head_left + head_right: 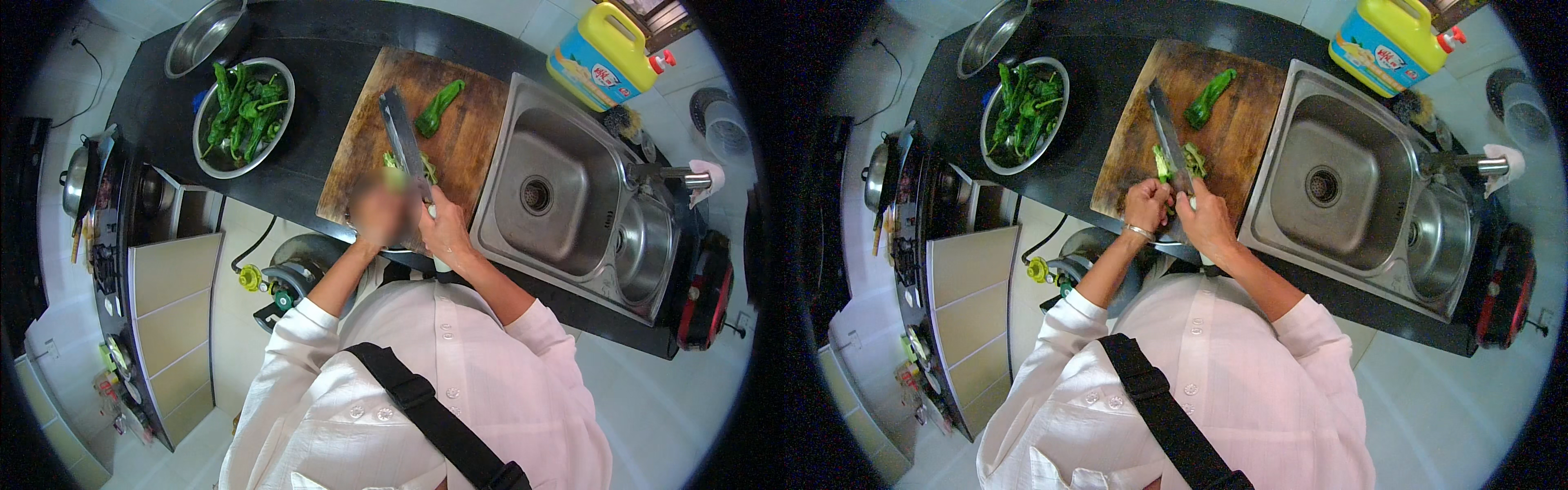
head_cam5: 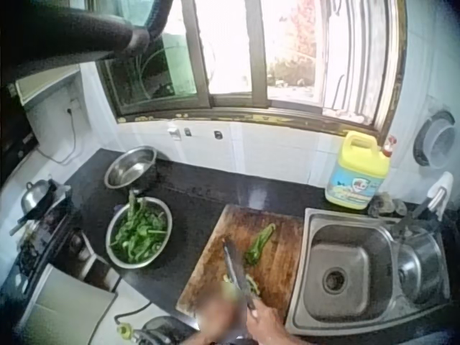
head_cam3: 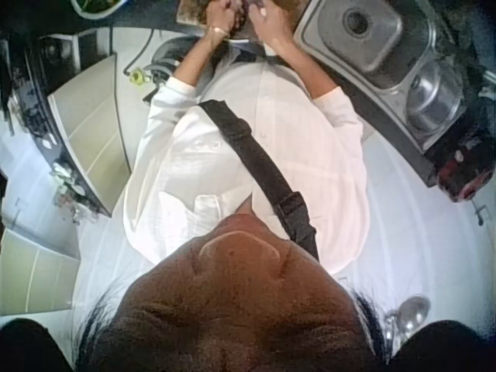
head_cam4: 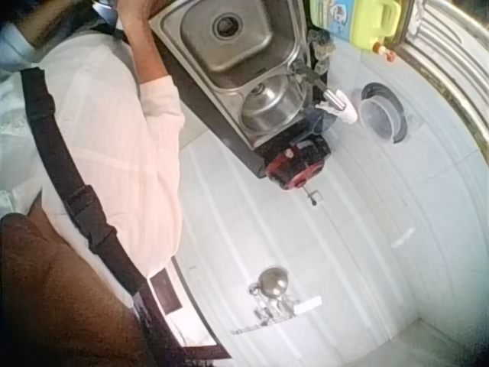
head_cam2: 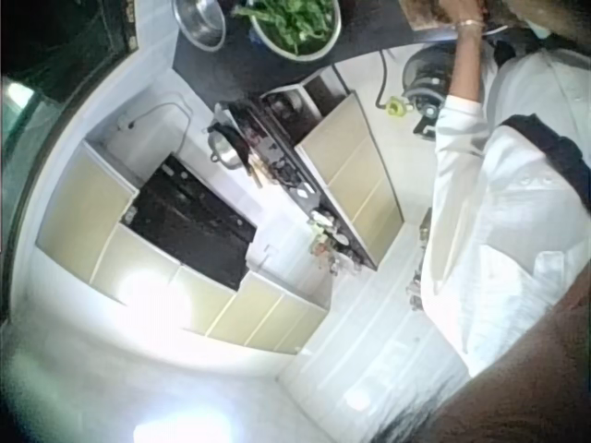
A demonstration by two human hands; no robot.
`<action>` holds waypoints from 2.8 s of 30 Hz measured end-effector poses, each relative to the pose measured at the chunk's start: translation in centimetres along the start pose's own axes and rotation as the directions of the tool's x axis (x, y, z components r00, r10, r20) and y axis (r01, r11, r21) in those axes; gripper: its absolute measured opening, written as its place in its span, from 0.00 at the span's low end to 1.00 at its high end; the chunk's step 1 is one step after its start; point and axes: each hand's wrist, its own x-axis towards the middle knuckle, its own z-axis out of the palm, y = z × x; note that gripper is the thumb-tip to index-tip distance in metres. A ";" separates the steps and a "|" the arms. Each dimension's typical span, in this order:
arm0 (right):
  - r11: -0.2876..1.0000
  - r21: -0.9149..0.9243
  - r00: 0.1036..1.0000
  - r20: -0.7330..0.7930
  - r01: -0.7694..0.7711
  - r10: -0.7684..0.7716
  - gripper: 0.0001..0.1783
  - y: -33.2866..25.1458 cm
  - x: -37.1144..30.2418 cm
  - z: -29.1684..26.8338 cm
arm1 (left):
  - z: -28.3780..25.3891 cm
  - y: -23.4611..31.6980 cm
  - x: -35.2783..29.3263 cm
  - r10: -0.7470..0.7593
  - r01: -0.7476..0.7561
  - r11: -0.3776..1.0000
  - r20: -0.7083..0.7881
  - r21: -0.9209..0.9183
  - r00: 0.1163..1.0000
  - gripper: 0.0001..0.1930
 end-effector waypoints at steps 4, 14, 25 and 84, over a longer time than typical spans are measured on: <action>0.992 -0.079 0.990 -0.086 0.102 -0.108 0.14 -0.1 -0.3 0.8 | 0.6 1.9 -0.2 0.045 -0.052 0.995 -0.077 -0.087 0.996 0.15; 0.996 0.045 0.993 -0.080 -0.082 0.085 0.12 2.0 1.2 0.9 | 2.0 0.0 -0.6 -0.142 0.115 0.960 -0.092 -0.253 0.985 0.13; 0.996 0.015 0.996 -0.035 -0.086 0.087 0.12 0.4 0.8 0.4 | 1.2 1.4 0.0 -0.039 0.025 0.973 -0.053 -0.230 0.998 0.12; 0.952 0.285 0.964 -0.199 -0.112 0.173 0.09 -0.3 -4.7 -7.2 | -2.4 5.9 -0.6 0.297 -0.267 0.948 -0.186 0.171 0.937 0.08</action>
